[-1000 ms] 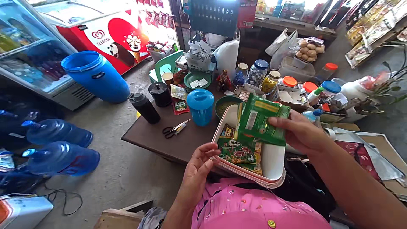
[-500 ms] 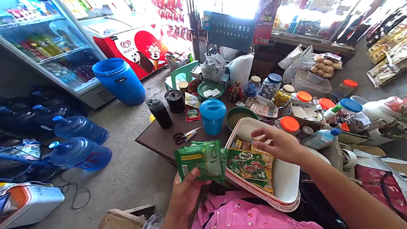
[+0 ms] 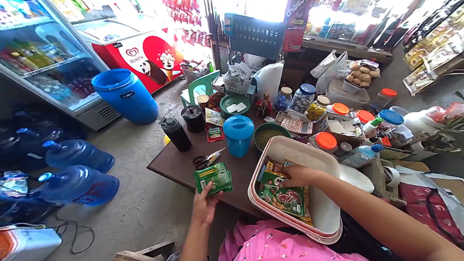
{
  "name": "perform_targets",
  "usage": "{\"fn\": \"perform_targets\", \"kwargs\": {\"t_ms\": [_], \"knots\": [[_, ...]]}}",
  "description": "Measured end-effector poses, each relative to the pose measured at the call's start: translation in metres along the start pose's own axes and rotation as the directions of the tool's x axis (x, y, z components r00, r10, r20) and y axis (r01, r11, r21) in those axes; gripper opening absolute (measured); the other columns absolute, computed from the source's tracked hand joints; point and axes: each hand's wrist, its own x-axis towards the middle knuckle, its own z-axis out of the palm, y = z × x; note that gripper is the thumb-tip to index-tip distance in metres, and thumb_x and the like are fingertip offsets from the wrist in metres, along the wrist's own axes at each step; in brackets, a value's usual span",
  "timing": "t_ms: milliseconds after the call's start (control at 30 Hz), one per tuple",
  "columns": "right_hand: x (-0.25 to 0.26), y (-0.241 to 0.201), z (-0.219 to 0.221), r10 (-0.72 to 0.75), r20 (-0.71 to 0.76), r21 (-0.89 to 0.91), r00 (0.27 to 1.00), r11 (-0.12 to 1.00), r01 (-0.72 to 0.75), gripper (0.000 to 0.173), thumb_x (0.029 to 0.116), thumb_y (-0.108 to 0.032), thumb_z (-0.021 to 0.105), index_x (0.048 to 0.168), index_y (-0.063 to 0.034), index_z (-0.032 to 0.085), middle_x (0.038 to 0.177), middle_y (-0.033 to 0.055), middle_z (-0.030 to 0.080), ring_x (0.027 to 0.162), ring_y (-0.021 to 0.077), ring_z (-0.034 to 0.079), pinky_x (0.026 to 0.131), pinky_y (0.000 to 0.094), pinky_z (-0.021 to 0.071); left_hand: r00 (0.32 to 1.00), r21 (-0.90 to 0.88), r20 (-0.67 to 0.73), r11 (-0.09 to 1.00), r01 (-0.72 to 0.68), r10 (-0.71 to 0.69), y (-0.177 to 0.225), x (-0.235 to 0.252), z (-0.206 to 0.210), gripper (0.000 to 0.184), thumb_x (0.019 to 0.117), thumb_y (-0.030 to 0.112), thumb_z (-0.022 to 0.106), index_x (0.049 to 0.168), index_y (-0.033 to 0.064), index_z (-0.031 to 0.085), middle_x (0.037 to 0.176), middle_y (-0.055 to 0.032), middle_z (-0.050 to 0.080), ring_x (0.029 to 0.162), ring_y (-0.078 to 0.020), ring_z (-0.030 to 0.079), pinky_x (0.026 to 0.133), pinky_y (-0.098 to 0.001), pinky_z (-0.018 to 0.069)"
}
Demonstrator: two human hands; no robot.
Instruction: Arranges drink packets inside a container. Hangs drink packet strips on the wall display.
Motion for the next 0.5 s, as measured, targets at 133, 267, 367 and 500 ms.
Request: {"fn": "perform_targets", "kwargs": {"t_ms": [133,267,367,500], "knots": [[-0.014,0.005,-0.005,-0.059,-0.037,0.208,0.998,0.976,0.065,0.056,0.101,-0.03,0.068,0.143,0.0022,0.048,0.127,0.0296,0.061,0.116,0.0419,0.062,0.101,0.0598,0.0467,0.991,0.03,0.001,0.991,0.131,-0.131,-0.032,0.039,0.002,0.037,0.106,0.009,0.049,0.142,0.008,0.04,0.105,-0.0135,0.065,0.078,-0.0191,0.071,0.063,-0.0311,0.0615],[-0.043,-0.001,-0.011,-0.187,-0.109,0.314,0.976,0.925,0.213,0.039,0.1035,-0.021,0.063,0.133,0.0012,0.051,0.116,0.0225,0.064,0.101,0.0302,0.066,0.091,0.0494,0.0526,0.984,0.325,-0.019,0.93,0.172,-0.175,-0.06,0.065,0.006,0.044,0.1055,0.009,0.053,0.147,0.0058,0.039,0.124,-0.0177,0.059,0.095,-0.023,0.066,0.079,-0.0365,0.0568],[-0.071,0.0,-0.015,-0.276,-0.251,0.347,0.928,0.869,0.352,0.029,0.1025,-0.015,0.063,0.123,0.0033,0.054,0.103,0.0171,0.064,0.088,0.0211,0.064,0.082,0.04,0.054,0.998,0.633,-0.025,0.771,0.063,-0.061,-0.072,0.07,0.001,0.053,0.1018,0.009,0.061,0.15,-0.0009,0.04,0.148,-0.0268,0.046,0.126,-0.0362,0.053,0.099,-0.0502,0.0477],[-0.113,0.01,-0.022,-0.28,-0.503,0.308,0.817,0.826,0.473,0.025,0.1012,-0.018,0.064,0.115,0.0017,0.058,0.095,0.01,0.065,0.079,0.0115,0.063,0.073,0.0313,0.0545,0.966,0.767,0.091,0.602,-0.222,0.24,-0.056,0.057,-0.001,0.062,0.0945,0.014,0.068,0.148,-0.0062,0.044,0.153,-0.0369,0.034,0.142,-0.0501,0.035,0.114,-0.0601,0.0342]]}}
